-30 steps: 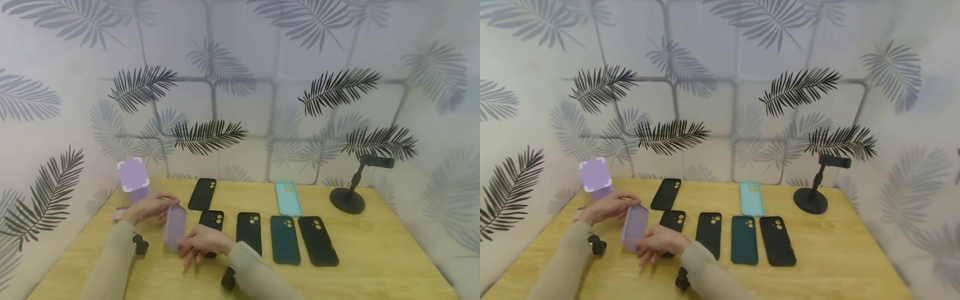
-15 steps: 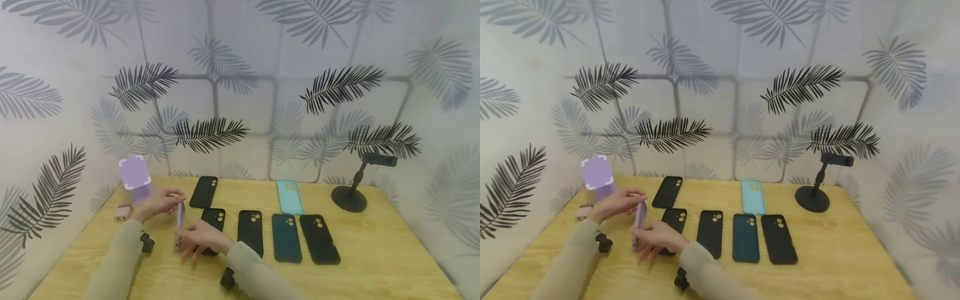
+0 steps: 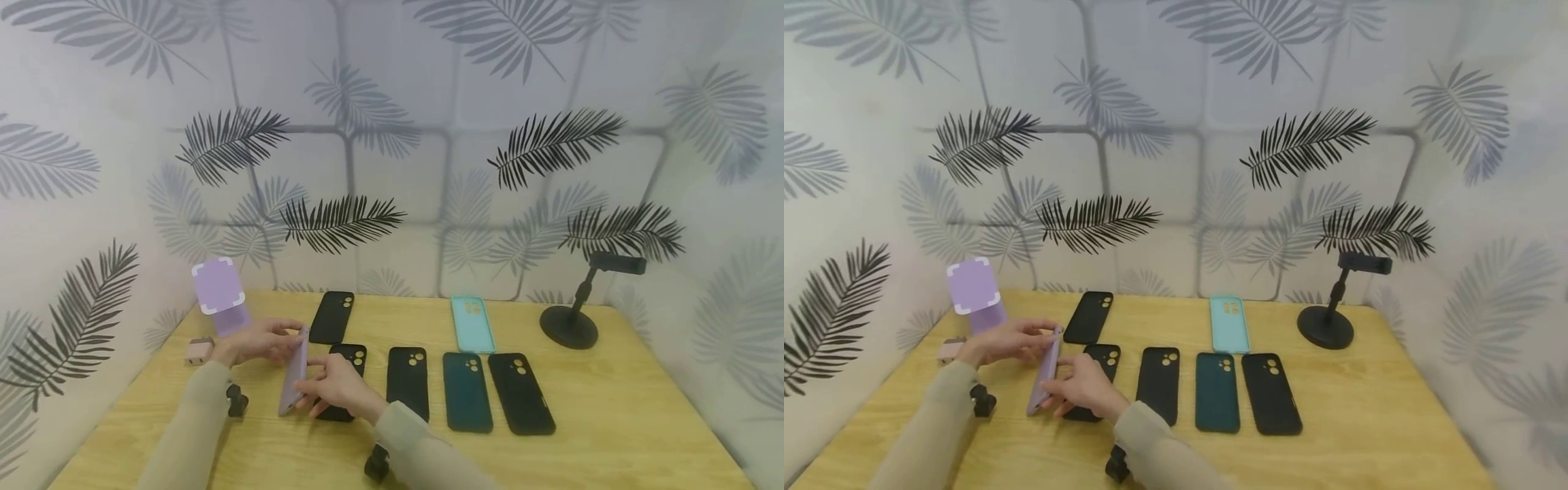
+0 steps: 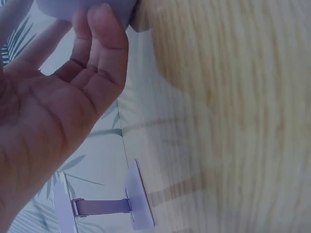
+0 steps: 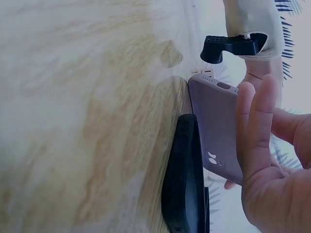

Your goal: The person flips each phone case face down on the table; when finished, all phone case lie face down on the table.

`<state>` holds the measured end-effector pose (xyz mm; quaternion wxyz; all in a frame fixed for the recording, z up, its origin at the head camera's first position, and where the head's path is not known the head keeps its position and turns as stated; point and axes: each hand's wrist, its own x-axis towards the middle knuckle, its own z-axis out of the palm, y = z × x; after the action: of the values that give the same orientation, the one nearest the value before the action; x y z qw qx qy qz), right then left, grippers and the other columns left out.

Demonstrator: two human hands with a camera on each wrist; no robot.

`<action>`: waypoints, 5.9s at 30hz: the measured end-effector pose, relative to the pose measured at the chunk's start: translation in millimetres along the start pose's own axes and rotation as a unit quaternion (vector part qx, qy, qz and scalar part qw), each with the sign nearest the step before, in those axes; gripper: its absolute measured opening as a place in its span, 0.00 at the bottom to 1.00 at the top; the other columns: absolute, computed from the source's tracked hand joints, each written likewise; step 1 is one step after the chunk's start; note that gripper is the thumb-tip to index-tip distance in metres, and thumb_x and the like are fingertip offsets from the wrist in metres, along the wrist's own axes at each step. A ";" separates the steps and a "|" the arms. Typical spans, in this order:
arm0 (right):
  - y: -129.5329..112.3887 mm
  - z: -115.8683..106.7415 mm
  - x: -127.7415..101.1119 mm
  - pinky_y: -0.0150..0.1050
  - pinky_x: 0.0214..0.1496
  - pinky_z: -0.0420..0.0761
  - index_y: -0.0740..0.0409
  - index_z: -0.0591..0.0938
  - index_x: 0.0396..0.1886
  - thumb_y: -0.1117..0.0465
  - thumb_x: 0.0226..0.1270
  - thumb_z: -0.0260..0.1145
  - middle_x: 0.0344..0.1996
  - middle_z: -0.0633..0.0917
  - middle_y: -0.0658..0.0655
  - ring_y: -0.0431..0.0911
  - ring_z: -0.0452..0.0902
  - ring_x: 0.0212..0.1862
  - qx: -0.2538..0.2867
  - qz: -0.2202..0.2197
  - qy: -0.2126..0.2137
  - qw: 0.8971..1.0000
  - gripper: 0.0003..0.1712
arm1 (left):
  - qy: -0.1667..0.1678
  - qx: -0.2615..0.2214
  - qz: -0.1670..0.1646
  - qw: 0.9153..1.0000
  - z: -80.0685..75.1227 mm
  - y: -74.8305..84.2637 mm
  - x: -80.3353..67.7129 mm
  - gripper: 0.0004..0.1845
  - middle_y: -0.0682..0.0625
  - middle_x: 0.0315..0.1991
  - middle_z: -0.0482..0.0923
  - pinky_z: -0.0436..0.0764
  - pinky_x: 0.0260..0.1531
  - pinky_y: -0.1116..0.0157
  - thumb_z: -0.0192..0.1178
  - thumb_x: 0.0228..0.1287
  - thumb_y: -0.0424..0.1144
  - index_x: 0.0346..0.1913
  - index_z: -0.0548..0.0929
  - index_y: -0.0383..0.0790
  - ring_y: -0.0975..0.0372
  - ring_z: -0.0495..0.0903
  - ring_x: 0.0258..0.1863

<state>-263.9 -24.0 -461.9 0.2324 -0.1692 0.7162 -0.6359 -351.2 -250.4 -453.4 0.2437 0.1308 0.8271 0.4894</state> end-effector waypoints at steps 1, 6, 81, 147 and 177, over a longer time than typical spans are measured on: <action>0.3 0.0 -0.3 0.41 0.25 0.86 0.62 0.69 0.69 0.63 0.67 0.67 0.29 0.89 0.60 0.52 0.88 0.31 0.006 0.002 0.002 1.000 0.33 | 0.000 0.002 -0.004 1.000 -0.3 -0.3 -0.7 0.33 0.36 0.59 0.74 0.83 0.48 0.56 0.60 0.70 0.47 0.72 0.65 0.38 0.53 0.80 0.50; 1.5 2.1 -2.2 0.41 0.24 0.86 0.56 0.61 0.75 0.64 0.66 0.68 0.29 0.89 0.60 0.53 0.88 0.29 0.031 -0.001 0.014 0.999 0.40 | -0.001 0.028 -0.010 1.000 -1.4 -0.8 -2.6 0.34 0.35 0.61 0.74 0.83 0.49 0.53 0.66 0.64 0.46 0.70 0.69 0.41 0.50 0.77 0.55; 9.5 -74.1 -22.0 0.37 0.31 0.87 0.70 0.81 0.56 0.71 0.65 0.66 0.49 0.83 0.65 0.46 0.86 0.27 -0.161 0.063 0.081 0.982 0.19 | 0.098 0.214 0.054 0.970 78.5 42.6 14.6 0.21 0.40 0.50 0.83 0.81 0.52 0.51 0.67 0.58 0.28 0.56 0.82 0.38 0.52 0.82 0.50; 10.4 -75.0 -21.8 0.46 0.45 0.87 0.61 0.77 0.62 0.44 0.70 0.62 0.56 0.82 0.60 0.53 0.82 0.53 -0.064 0.040 0.006 0.997 0.31 | 0.007 -0.133 0.040 0.990 86.5 47.4 20.7 0.32 0.32 0.67 0.61 0.86 0.46 0.53 0.58 0.72 0.45 0.74 0.62 0.41 0.42 0.72 0.63; 11.5 -82.7 -34.6 0.40 0.27 0.87 0.66 0.54 0.76 0.66 0.66 0.67 0.24 0.87 0.63 0.46 0.84 0.22 -0.048 0.082 0.048 0.994 0.45 | 0.028 -0.029 0.008 0.999 84.9 44.2 22.2 0.27 0.34 0.63 0.73 0.86 0.46 0.55 0.56 0.64 0.21 0.66 0.72 0.32 0.50 0.79 0.54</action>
<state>-279.8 65.0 -462.4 0.2405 -0.0904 0.7675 -0.5873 -325.8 -155.5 -455.1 0.2204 0.1162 0.8179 0.5186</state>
